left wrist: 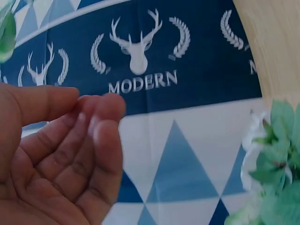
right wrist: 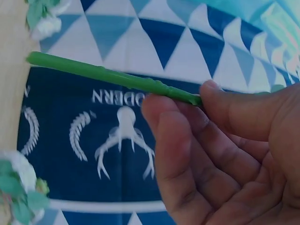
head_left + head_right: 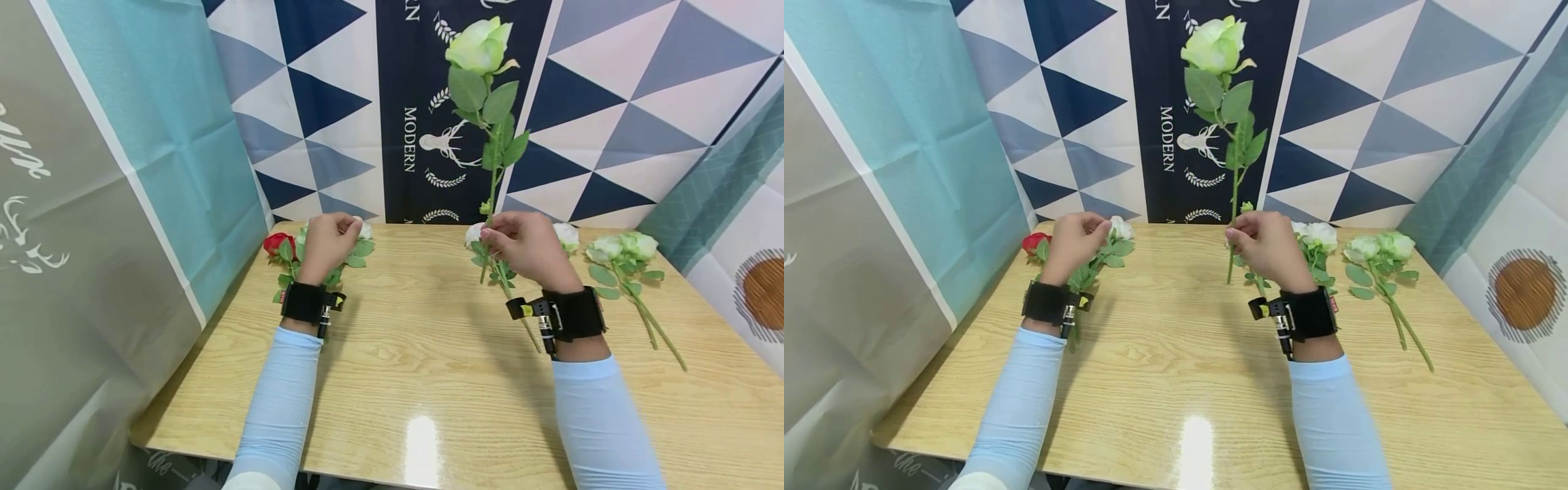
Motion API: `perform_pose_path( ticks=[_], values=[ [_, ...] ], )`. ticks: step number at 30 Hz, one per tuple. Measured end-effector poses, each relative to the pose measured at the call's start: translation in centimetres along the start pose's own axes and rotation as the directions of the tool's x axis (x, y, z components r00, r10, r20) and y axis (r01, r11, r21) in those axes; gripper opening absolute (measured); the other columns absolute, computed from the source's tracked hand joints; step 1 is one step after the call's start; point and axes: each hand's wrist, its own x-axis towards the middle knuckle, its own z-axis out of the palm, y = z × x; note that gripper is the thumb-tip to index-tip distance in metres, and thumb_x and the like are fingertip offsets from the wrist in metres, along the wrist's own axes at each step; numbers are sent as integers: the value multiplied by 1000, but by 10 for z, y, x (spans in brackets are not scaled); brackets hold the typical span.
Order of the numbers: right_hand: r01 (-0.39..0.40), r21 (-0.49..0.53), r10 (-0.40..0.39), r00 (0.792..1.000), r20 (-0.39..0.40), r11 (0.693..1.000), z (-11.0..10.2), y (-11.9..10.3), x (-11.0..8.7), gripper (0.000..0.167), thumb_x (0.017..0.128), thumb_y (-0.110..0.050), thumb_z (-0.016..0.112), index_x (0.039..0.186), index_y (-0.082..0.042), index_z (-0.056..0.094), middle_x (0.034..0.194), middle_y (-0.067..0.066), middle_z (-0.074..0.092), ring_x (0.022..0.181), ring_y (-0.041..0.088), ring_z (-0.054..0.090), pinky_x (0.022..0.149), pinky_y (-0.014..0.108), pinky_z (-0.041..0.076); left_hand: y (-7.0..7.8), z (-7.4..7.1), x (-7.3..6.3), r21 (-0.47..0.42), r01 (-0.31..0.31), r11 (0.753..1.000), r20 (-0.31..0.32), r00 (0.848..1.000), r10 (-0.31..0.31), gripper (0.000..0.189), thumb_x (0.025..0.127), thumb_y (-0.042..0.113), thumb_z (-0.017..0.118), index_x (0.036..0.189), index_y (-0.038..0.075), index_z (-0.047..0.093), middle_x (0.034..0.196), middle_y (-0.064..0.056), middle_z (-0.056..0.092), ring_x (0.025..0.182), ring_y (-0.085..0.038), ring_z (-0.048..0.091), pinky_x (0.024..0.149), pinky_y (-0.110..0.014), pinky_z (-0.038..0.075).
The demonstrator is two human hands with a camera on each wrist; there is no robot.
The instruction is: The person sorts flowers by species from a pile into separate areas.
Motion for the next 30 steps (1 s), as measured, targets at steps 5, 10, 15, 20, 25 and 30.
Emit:
perform_pose_path(
  ticks=[5, 10, 15, 20, 25, 30],
  values=[
    [-33, -70, 31, 999, -28, 997, -25, 12, -6, 25, 104, -22, 64, 109, 0, 74, 88, 16, 74, 74, 23, 70, 60, 24, 52, -12, -13, -2, 49, 107, 993, 5, 994, -107, 23, 102, 19, 64, 101, -1, 77, 85, -15, 73, 76, -30, 66, 74, -43, 52],
    [-71, -157, 63, 997, -54, 985, -51, 27, -14, 28, 104, -26, 63, 110, -1, 73, 88, 15, 74, 73, 23, 67, 58, 27, 49, -23, -25, -5, 78, 221, 972, 7, 975, -222, 25, 102, 21, 63, 94, 2, 77, 82, -14, 72, 72, -28, 64, 67, -40, 49],
    [-130, -178, 126, 991, -34, 975, -73, 45, -24, 34, 106, -30, 59, 115, 1, 70, 93, 18, 73, 73, 19, 69, 60, 26, 53, -39, -35, -11, 132, 327, 936, 20, 943, -333, 39, 103, 23, 62, 67, 7, 63, 62, -7, 60, 53, -21, 47, 53, -34, 34],
    [-175, -184, 172, 985, -28, 967, -93, 68, -36, 38, 107, -31, 56, 119, 3, 68, 95, 21, 73, 69, 14, 69, 61, 26, 56, -57, -42, -15, 198, 425, 883, 83, 890, -447, 53, 103, 25, 61, 54, 15, 45, 48, 1, 42, 45, -16, 34, 50, -33, 30],
    [-248, -188, 249, 968, -18, 950, -111, 90, -47, 49, 107, -39, 53, 122, 6, 65, 92, 17, 74, 68, 11, 69, 61, 27, 55, -73, -47, -21, 165, 509, 845, 142, 835, -531, 48, 103, 25, 62, 57, 11, 55, 50, -3, 51, 49, -21, 49, 54, -35, 37],
    [-303, -180, 306, 952, -11, 936, -121, 110, -58, 50, 108, -37, 52, 125, 9, 61, 95, 20, 74, 68, 9, 69, 61, 26, 55, -89, -48, -26, 229, 590, 774, 154, 763, -628, 45, 102, 27, 63, 61, 12, 54, 53, -3, 54, 51, -20, 53, 57, -35, 42]
  ],
)
